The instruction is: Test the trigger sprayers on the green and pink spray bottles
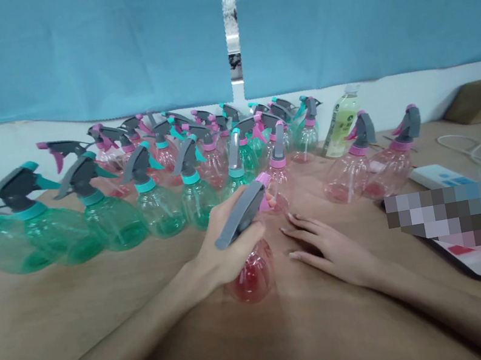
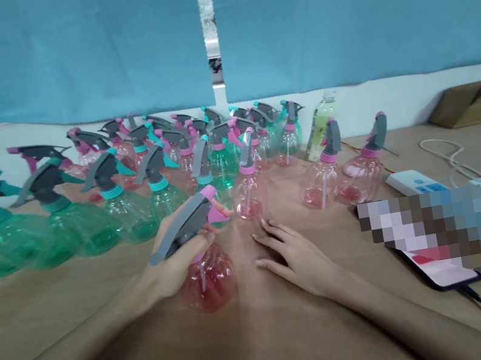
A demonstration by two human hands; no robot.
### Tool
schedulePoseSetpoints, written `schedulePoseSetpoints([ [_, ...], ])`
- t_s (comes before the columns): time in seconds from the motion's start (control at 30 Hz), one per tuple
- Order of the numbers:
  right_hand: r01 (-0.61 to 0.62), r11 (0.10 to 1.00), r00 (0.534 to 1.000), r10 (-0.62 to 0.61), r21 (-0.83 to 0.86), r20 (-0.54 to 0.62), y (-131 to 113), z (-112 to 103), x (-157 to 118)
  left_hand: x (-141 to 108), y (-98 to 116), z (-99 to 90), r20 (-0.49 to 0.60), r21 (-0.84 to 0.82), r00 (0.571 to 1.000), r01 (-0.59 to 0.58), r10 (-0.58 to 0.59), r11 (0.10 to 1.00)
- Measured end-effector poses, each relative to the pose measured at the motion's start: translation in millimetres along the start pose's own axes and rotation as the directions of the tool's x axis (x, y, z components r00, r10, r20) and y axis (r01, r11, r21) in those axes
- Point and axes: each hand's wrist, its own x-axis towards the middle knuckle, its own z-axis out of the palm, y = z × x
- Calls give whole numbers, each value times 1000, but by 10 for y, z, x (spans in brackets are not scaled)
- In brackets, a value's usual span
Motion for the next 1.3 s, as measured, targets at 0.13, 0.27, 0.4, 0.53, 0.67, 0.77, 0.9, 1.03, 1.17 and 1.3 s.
schedulePoseSetpoints([
  [0.13,3,1000,1000,-3,2,0,1,-1,-2,0,6,-7,18,-3,1000,5,-4,1000],
  [0.27,17,1000,1000,-17,15,-14,14,2,-5,-5,19,-7,9,-7,1000,-14,14,1000],
  [0.4,14,1000,1000,-14,24,-17,15,-4,-3,-1,22,-8,20,-24,999,-32,32,999],
  [0.53,17,999,1000,-17,36,-25,8,-7,-4,7,10,-15,16,-10,999,-52,52,999],
  [0.67,19,999,999,-18,32,-28,9,-5,-8,5,9,-18,6,9,1000,-19,19,1000],
  [0.77,19,999,999,-18,36,-31,13,-4,-9,-8,12,-16,11,24,1000,27,-27,999],
  [0.9,15,999,1000,-15,28,-21,15,-4,-7,-23,2,-5,14,11,998,55,-55,998],
  [1.03,9,1000,1000,-9,29,-6,4,-11,-4,-24,-9,6,14,-1,998,55,-55,998],
  [1.17,-1,1000,1000,1,16,5,-6,-17,-2,-24,-11,8,14,0,999,47,-47,999],
  [1.3,16,999,1000,-15,32,-23,6,-9,-6,-29,-18,5,9,7,999,39,-39,999],
])
